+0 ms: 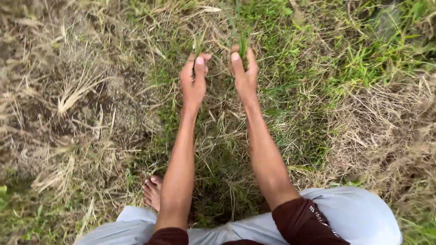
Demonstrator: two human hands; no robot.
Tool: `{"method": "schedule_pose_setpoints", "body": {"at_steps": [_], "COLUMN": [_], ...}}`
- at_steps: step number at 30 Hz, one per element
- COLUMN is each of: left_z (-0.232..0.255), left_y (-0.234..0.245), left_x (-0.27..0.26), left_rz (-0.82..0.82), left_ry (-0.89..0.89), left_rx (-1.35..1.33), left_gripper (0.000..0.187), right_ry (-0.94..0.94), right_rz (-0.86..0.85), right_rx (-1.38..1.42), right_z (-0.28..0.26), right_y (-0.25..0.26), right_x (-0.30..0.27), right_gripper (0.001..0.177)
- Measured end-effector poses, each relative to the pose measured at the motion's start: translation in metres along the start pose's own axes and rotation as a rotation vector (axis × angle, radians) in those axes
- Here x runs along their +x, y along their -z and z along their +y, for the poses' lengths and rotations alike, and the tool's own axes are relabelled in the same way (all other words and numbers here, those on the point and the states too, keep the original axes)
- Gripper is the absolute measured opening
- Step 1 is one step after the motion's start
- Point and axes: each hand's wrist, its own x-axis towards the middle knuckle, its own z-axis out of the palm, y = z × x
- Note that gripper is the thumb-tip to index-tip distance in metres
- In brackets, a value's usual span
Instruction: Pulling grass and weeds from the ground by hand.
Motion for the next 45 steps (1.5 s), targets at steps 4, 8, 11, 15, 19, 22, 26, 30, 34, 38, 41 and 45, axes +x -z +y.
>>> {"method": "schedule_pose_setpoints", "body": {"at_steps": [4,8,11,15,19,22,26,30,34,38,41,45], "left_z": [0.039,0.135,0.226,0.356,0.454,0.532,0.605,0.668,0.707,0.719,0.730,0.713], "left_y": [-0.001,-0.011,-0.026,-0.052,-0.098,-0.147,-0.226,-0.320,-0.419,-0.506,-0.557,-0.617], "left_x": [0.004,0.002,0.005,0.018,0.026,0.031,0.037,0.025,0.004,-0.011,-0.013,-0.011], "left_rz": [-0.029,-0.075,-0.102,-0.141,-0.221,-0.347,-0.509,-0.642,-0.681,-0.776,-0.856,-0.932], "left_ry": [0.075,0.109,0.146,0.214,0.245,0.290,0.193,0.141,0.240,0.100,0.091,0.021], "left_rx": [-0.015,-0.027,0.015,0.029,0.132,0.176,0.113,0.058,-0.001,-0.056,-0.104,-0.138], "left_gripper": [0.029,0.026,0.026,0.027,0.028,0.029,0.028,0.029,0.028,0.027,0.026,0.026], "right_ry": [-0.046,-0.071,-0.133,-0.166,-0.264,-0.289,-0.171,-0.111,-0.031,-0.058,-0.065,-0.028], "right_rz": [0.013,0.047,0.075,0.155,0.284,0.371,0.440,0.478,0.507,0.569,0.647,0.720], "right_rx": [-0.087,-0.093,-0.056,-0.064,0.062,0.097,0.055,0.035,0.036,-0.075,-0.090,-0.111], "right_z": [-0.010,-0.089,-0.171,-0.320,-0.450,-0.509,-0.589,-0.662,-0.706,-0.754,-0.775,-0.766], "right_y": [0.017,0.027,0.045,0.073,0.109,0.154,0.227,0.320,0.412,0.490,0.531,0.590], "right_x": [-0.005,-0.024,-0.036,-0.043,-0.041,-0.052,-0.057,-0.065,-0.079,-0.089,-0.093,-0.093], "right_gripper": [0.030,0.029,0.026,0.022,0.016,0.016,0.022,0.024,0.026,0.023,0.019,0.015]}}
